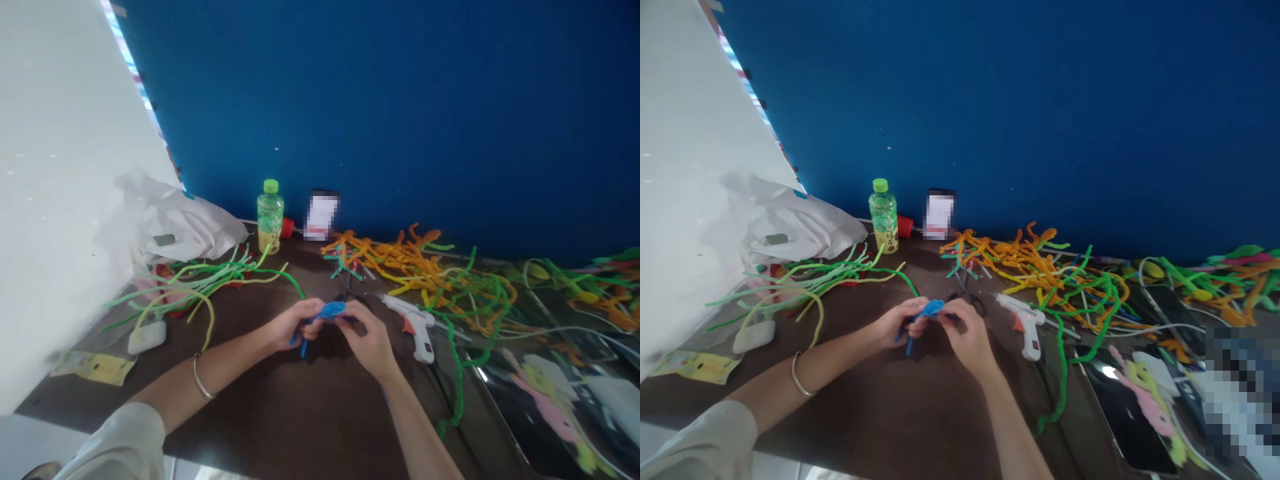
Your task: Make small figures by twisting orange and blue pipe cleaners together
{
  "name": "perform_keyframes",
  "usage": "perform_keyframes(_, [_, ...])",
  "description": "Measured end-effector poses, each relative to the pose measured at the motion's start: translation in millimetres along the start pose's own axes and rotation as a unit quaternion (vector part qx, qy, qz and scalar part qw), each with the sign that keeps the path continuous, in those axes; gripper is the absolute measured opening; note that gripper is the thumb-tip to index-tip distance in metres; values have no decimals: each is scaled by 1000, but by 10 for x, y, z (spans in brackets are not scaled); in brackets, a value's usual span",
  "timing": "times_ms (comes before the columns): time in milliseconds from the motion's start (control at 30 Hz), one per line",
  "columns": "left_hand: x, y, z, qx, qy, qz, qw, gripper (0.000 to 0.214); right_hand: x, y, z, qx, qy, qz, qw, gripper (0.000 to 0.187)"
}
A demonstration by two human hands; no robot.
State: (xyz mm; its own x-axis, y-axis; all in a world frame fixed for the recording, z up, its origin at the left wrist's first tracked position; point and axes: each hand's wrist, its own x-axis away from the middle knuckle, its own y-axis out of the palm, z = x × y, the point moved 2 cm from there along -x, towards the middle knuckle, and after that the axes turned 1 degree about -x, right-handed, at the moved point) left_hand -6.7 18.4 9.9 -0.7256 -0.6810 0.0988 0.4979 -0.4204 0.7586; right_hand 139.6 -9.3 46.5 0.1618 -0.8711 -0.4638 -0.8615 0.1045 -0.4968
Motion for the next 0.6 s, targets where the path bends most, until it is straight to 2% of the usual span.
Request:
perform_keyframes(67, [3,7,9,-33,0,-7,999,24,-50,-64,-10,3,10,-71,997,10])
perform_keyframes(200, [-4,-1,15,-100,-16,-6,995,28,-205,-233,-112,95,1,-192,977,12])
perform_keyframes(400, [31,33,31,-211,-49,12,976,29,-510,-352,-419,215,-90,-350,907,15])
perform_keyframes(500, [58,72,54,-264,-26,-8,964,29,-590,-295,-521,272,-127,-388,872,17])
perform_keyframes(600, [57,84,66,-319,18,11,948,29,-576,-200,-558,364,-177,-379,832,16])
